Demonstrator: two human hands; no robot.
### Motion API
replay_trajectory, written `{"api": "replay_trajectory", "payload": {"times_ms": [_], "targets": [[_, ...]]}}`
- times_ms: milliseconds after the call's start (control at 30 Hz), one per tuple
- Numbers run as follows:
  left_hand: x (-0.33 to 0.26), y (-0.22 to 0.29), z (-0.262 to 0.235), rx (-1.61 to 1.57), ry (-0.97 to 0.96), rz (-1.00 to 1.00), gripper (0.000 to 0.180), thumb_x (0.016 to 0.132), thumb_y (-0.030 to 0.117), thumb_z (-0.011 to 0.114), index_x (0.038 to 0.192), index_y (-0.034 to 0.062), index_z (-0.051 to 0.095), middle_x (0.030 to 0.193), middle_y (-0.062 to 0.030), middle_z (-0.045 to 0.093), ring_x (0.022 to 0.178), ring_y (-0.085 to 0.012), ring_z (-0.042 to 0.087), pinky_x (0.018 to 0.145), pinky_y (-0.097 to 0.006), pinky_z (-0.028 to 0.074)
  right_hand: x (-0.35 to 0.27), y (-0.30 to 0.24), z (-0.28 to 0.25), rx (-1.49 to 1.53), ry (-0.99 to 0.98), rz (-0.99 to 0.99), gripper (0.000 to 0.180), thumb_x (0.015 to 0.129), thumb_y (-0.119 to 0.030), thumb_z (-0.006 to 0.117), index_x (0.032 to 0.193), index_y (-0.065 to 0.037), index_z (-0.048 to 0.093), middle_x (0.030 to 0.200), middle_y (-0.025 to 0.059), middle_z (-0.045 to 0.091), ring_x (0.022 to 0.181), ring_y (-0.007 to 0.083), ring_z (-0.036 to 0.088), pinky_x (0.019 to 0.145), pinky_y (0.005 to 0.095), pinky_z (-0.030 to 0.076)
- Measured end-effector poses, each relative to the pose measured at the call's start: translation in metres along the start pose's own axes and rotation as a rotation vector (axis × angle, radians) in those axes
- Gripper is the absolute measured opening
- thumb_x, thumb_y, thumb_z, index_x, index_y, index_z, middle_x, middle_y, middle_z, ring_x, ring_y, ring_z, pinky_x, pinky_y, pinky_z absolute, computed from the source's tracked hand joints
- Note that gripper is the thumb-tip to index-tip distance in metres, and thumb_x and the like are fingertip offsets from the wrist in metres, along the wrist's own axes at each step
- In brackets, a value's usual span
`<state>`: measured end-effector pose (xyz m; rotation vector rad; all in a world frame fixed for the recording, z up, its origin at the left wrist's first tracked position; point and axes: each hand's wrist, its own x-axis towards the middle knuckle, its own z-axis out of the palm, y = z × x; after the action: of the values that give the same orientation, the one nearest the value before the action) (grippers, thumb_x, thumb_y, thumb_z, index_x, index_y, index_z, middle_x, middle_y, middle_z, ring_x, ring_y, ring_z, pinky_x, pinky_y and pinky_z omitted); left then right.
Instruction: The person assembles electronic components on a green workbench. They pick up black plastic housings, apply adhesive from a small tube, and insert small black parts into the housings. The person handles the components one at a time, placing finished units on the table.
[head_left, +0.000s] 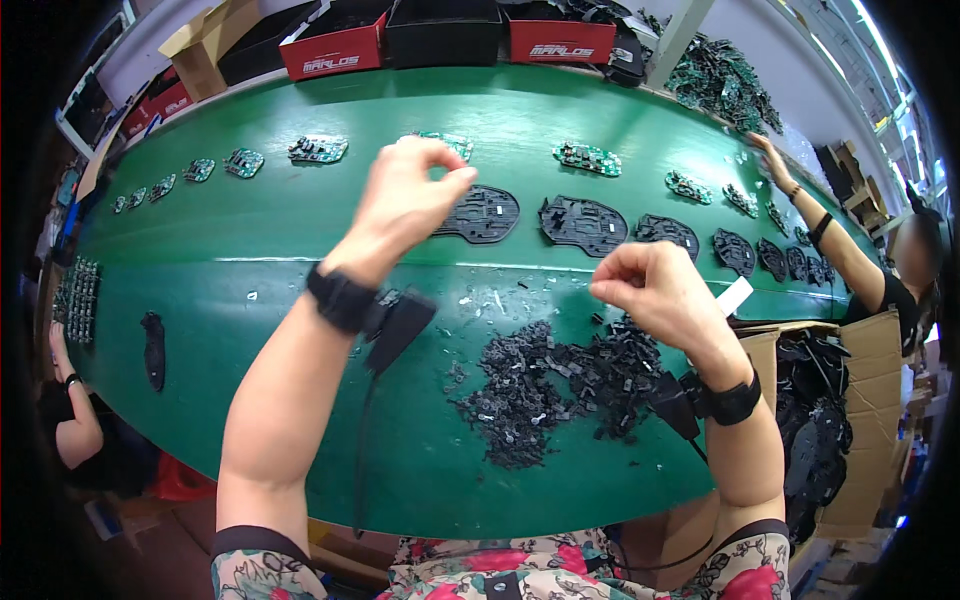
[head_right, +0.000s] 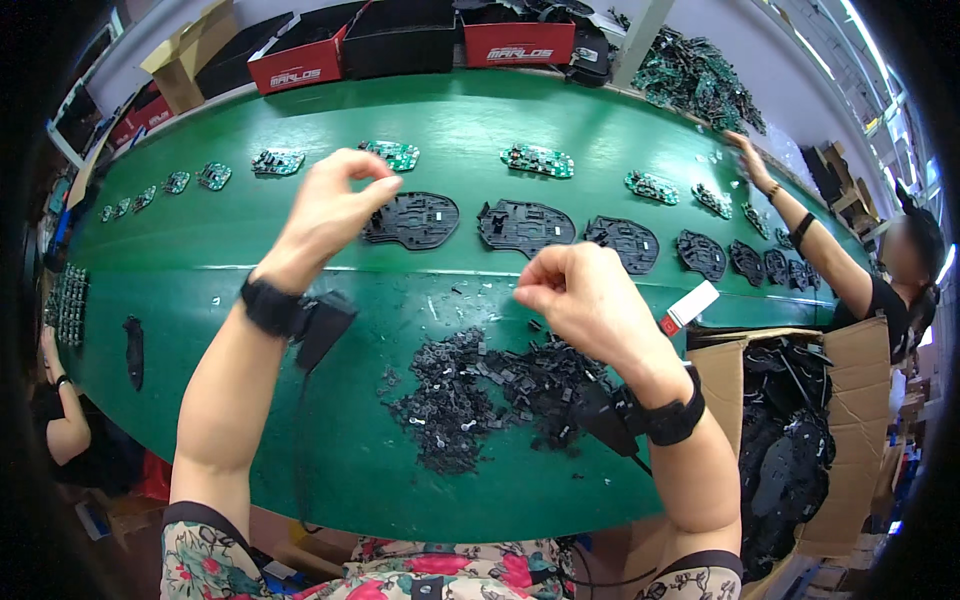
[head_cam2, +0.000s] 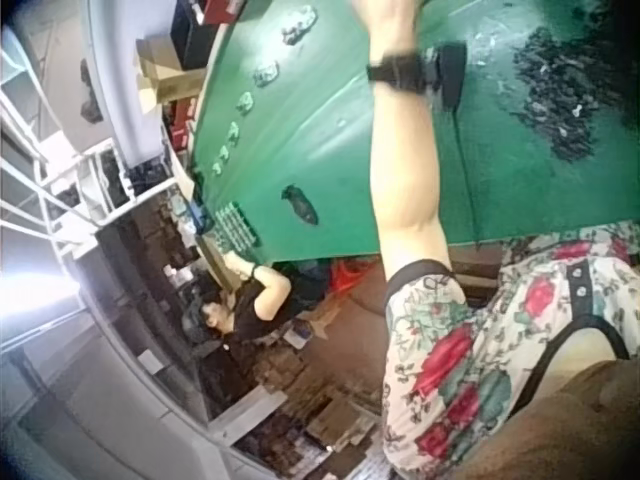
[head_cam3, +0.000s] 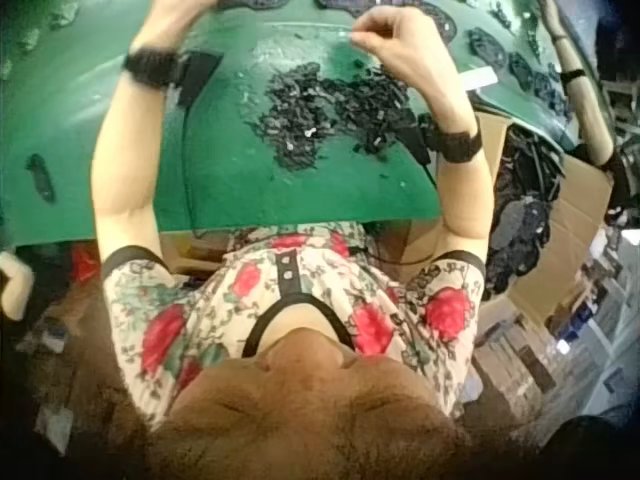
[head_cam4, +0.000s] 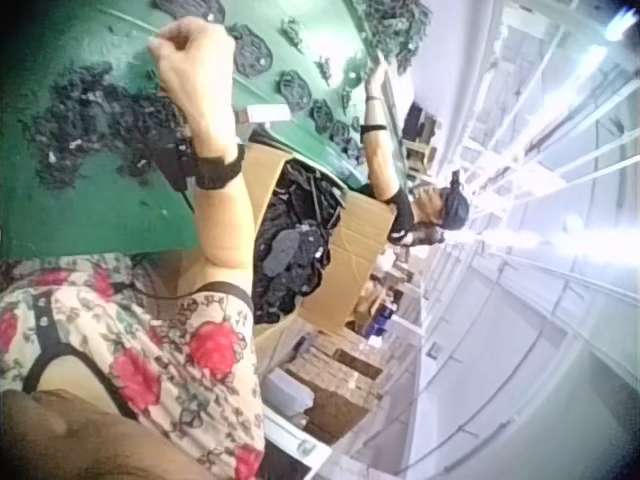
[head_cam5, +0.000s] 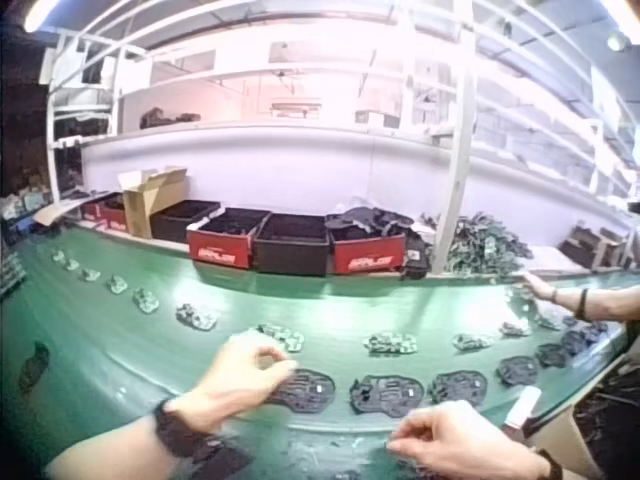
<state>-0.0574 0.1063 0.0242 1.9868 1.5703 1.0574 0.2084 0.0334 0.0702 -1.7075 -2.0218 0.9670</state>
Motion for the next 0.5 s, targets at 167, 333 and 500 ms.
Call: {"api": "replay_trajectory", "payload": {"times_ms": [167, 333, 500], "targets": [[-0.079, -0.012, -0.091, 0.022, 0.138, -0.093, 0.015, 0.087, 0.019, 0.066, 0.089, 0.0037, 0.065, 0.112, -0.0062, 0.064, 0.101, -0.0148, 0.056, 0.082, -0.028, 0.042, -0.015, 0.025, 0.006, -0.14, 0.122, -0.003, 0.013, 0.076, -0.009, 0.069, 0.083, 0.002, 0.069, 0.069, 0.0161, 0.066, 0.065, 0.0249, 0.065, 0.064, 0.0346, 0.05], [-0.178, -0.114, -0.209, 0.517, 0.429, -0.249, 0.013, 0.085, 0.012, 0.066, 0.088, -0.0009, 0.065, 0.102, -0.0142, 0.065, 0.098, -0.027, 0.061, 0.089, -0.035, 0.045, -0.015, 0.029, 0.018, -0.155, 0.132, -0.068, 0.013, 0.075, -0.008, 0.07, 0.084, 0.0, 0.069, 0.073, 0.0176, 0.067, 0.07, 0.0311, 0.067, 0.067, 0.0374, 0.051], [-0.268, -0.19, -0.269, 0.95, 0.415, -0.64, 0.037, 0.089, 0.027, 0.063, 0.123, 0.0115, 0.06, 0.134, -0.0176, 0.05, 0.12, -0.0353, 0.051, 0.103, -0.04, 0.039, -0.007, 0.032, 0.033, -0.251, 0.056, -0.078, 0.014, 0.074, -0.006, 0.07, 0.087, -0.002, 0.067, 0.077, 0.0177, 0.067, 0.076, 0.0336, 0.067, 0.071, 0.0399, 0.051]]}}
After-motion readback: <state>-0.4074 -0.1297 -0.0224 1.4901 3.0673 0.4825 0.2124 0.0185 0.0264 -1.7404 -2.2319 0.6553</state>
